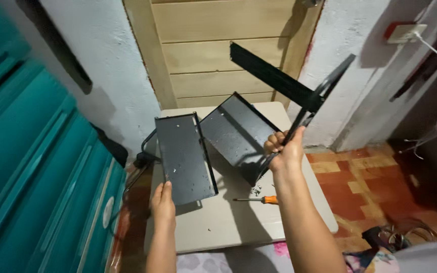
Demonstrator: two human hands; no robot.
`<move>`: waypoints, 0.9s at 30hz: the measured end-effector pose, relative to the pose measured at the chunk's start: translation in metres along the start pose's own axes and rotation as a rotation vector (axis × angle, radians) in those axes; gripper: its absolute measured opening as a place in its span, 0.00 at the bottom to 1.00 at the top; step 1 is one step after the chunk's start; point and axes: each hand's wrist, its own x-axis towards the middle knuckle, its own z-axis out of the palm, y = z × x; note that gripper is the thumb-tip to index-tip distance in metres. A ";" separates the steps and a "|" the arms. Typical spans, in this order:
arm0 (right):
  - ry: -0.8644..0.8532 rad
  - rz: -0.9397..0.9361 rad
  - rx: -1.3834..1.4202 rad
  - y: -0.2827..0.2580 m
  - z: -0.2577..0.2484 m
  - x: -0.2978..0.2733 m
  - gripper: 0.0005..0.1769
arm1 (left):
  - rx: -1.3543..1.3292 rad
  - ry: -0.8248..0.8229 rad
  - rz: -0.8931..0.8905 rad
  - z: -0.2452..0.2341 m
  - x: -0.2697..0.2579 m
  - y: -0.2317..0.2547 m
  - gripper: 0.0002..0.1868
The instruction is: The person uses a screwdriver to remove screws from a black metal shelving unit on a white table. They detach the shelves from the frame and set the parts aside on the table.
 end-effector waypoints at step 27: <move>-0.058 -0.143 -0.067 -0.020 -0.024 0.017 0.33 | 0.304 -0.070 0.029 -0.065 0.042 -0.031 0.25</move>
